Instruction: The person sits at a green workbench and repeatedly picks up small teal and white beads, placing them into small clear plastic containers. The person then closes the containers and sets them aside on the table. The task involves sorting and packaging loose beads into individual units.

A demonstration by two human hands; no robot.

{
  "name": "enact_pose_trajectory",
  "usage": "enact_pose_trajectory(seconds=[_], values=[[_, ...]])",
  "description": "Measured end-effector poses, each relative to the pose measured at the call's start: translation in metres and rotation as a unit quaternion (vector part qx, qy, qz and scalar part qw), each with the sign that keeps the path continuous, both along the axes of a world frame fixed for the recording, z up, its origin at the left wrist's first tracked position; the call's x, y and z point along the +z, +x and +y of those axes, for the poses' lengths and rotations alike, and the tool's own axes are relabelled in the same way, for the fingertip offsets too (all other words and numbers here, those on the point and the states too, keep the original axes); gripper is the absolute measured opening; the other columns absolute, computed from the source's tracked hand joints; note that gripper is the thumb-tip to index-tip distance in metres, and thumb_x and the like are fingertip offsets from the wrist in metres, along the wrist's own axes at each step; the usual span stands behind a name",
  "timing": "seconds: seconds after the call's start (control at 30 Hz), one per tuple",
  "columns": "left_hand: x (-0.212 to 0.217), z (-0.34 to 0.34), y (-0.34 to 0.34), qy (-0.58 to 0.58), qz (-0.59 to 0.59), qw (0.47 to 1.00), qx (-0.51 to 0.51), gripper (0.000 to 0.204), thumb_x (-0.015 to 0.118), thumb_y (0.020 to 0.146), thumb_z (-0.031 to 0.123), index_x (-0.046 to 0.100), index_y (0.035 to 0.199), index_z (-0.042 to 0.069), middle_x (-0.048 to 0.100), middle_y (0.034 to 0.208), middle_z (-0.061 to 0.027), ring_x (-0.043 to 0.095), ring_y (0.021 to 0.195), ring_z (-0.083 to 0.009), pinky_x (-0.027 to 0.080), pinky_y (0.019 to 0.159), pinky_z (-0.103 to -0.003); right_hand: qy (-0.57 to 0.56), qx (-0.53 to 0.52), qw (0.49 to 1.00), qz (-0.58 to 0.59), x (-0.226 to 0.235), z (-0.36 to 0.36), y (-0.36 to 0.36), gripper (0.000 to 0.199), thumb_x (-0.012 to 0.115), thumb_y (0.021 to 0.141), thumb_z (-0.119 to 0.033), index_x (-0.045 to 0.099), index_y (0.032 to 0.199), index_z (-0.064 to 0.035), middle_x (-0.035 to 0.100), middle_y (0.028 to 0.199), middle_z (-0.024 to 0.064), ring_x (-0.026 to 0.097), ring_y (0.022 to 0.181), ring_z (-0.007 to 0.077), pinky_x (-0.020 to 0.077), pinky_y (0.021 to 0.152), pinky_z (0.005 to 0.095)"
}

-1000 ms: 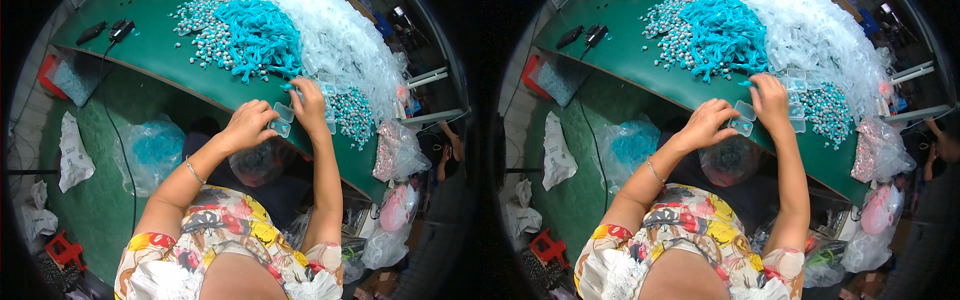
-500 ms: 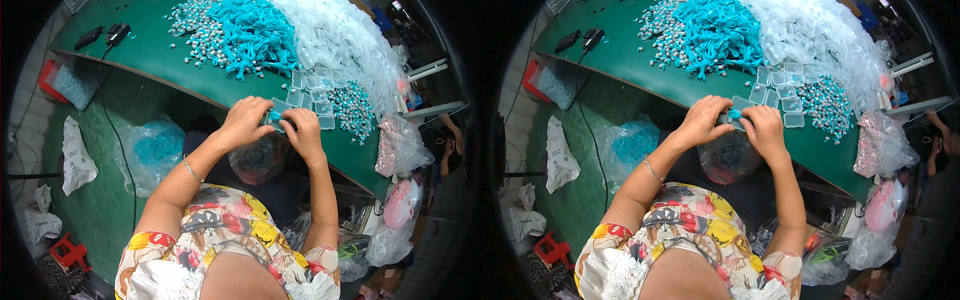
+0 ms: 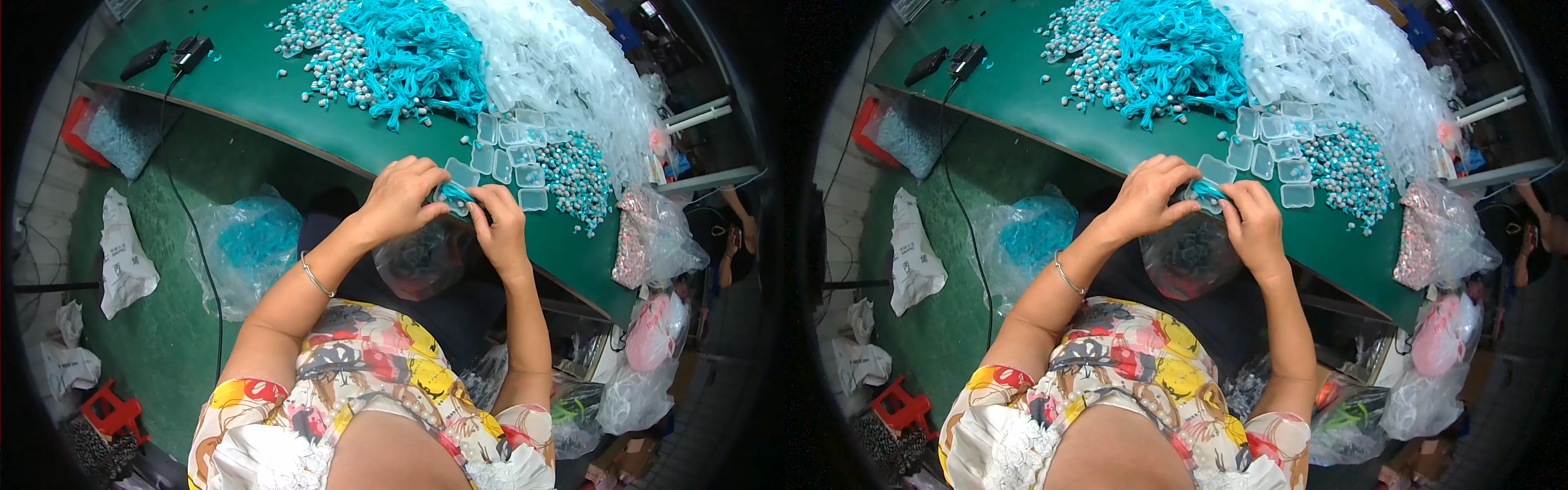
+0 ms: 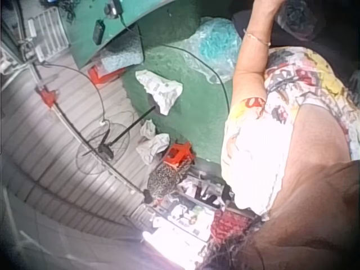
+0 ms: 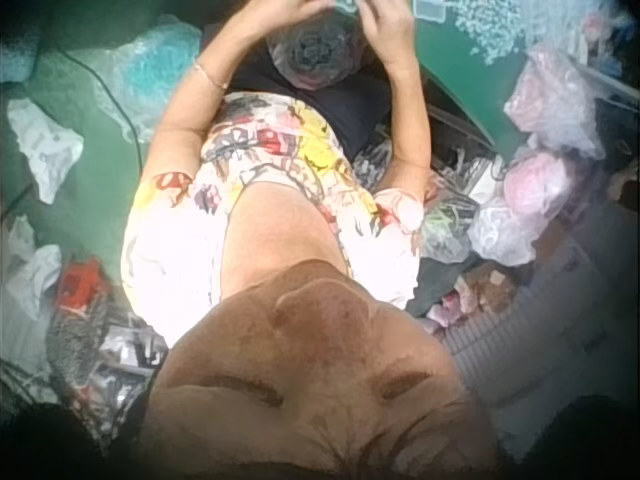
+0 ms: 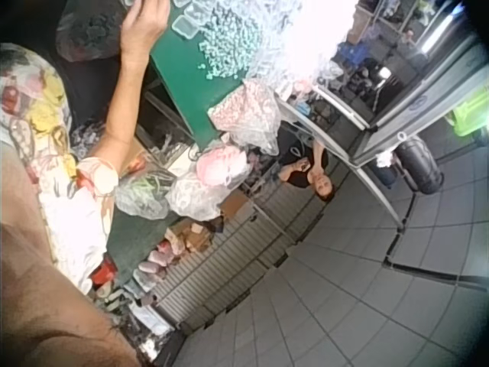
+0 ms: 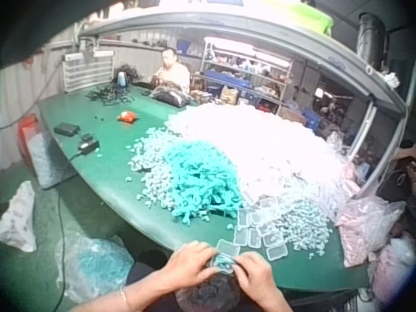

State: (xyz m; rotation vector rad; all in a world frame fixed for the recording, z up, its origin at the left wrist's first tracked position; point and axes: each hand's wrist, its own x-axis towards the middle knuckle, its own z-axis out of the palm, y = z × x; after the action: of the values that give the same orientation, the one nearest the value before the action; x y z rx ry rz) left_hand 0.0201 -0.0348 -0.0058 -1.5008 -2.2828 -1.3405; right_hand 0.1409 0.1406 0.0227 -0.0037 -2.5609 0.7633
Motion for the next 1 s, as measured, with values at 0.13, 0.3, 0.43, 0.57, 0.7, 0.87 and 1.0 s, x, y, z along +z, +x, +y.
enact_pose_trajectory(seconds=[0.13, 0.3, 0.43, 0.57, 0.7, 0.87, 1.0], values=[[0.000, 0.000, 0.000, 0.004, 0.008, 1.000, 0.001, 0.042, 0.081, 0.072, 0.020, 0.064, 0.108, 0.007, 0.062, 0.096, -0.0082, 0.059, 0.090, -0.0308, 0.048, 0.079, -0.042, -0.005, -0.013, 1.000, 0.019, -0.001, -0.005, -0.002, 0.020, 0.072, 0.080, -0.001, 0.068, 0.100, -0.0021, 0.065, 0.094, 0.0122, 0.065, 0.085, 0.0338, 0.0504, 0.078, 0.0423], [-0.001, 0.000, 0.000, -0.008, -0.003, 1.000, 0.001, 0.042, 0.081, 0.072, 0.021, 0.064, 0.109, 0.008, 0.062, 0.096, -0.0080, 0.059, 0.089, -0.0308, 0.047, 0.080, -0.042, 0.115, 0.009, 0.991, 0.072, -0.006, -0.005, -0.006, 0.021, 0.072, 0.079, -0.001, 0.068, 0.100, -0.0031, 0.064, 0.094, 0.0107, 0.063, 0.086, 0.0317, 0.0499, 0.077, 0.0413], [0.002, -0.001, 0.002, -0.009, 0.003, 1.000, 0.001, 0.042, 0.081, 0.074, 0.021, 0.065, 0.111, 0.011, 0.062, 0.097, -0.0070, 0.058, 0.091, -0.0300, 0.047, 0.080, -0.042, 0.133, -0.005, 0.990, 0.053, -0.006, -0.011, -0.002, 0.022, 0.071, 0.080, 0.000, 0.068, 0.101, -0.0028, 0.064, 0.096, 0.0120, 0.062, 0.088, 0.0315, 0.0499, 0.077, 0.0419], [0.000, -0.002, 0.002, -0.013, 0.024, 1.000, -0.005, 0.041, 0.080, 0.076, 0.021, 0.065, 0.113, 0.014, 0.062, 0.099, -0.0061, 0.058, 0.093, -0.0294, 0.047, 0.080, -0.042, 0.045, -0.016, 0.998, 0.045, -0.009, -0.010, 0.000, 0.022, 0.070, 0.081, 0.001, 0.067, 0.102, -0.0024, 0.064, 0.099, 0.0145, 0.062, 0.088, 0.0323, 0.0504, 0.078, 0.0425], [0.001, -0.002, 0.002, -0.019, 0.023, 1.000, -0.002, 0.039, 0.079, 0.077, 0.021, 0.065, 0.113, 0.013, 0.062, 0.099, -0.0062, 0.058, 0.093, -0.0296, 0.047, 0.080, -0.042, -0.008, -0.043, 0.998, 0.049, -0.009, -0.008, 0.002, 0.022, 0.070, 0.081, 0.001, 0.066, 0.102, -0.0014, 0.064, 0.098, 0.0140, 0.062, 0.089, 0.0336, 0.0502, 0.077, 0.0425], [0.003, 0.000, 0.004, -0.013, 0.023, 1.000, 0.004, 0.039, 0.078, 0.077, 0.020, 0.065, 0.113, 0.012, 0.063, 0.102, -0.0064, 0.059, 0.093, -0.0297, 0.047, 0.080, -0.042, 0.096, -0.036, 0.992, 0.070, -0.011, -0.008, 0.002, 0.020, 0.071, 0.080, -0.001, 0.068, 0.099, -0.0030, 0.065, 0.093, 0.0108, 0.061, 0.087, 0.0310, 0.0468, 0.077, 0.0412], [0.004, 0.000, 0.001, -0.021, 0.020, 1.000, -0.008, 0.040, 0.078, 0.077, 0.019, 0.065, 0.113, 0.011, 0.063, 0.102, -0.0076, 0.059, 0.094, -0.0307, 0.048, 0.081, -0.043, 0.186, -0.047, 0.979, 0.071, -0.008, -0.012, -0.001, 0.019, 0.070, 0.081, -0.005, 0.068, 0.100, -0.0049, 0.064, 0.091, 0.0090, 0.060, 0.087, 0.0297, 0.0441, 0.079, 0.0414]])
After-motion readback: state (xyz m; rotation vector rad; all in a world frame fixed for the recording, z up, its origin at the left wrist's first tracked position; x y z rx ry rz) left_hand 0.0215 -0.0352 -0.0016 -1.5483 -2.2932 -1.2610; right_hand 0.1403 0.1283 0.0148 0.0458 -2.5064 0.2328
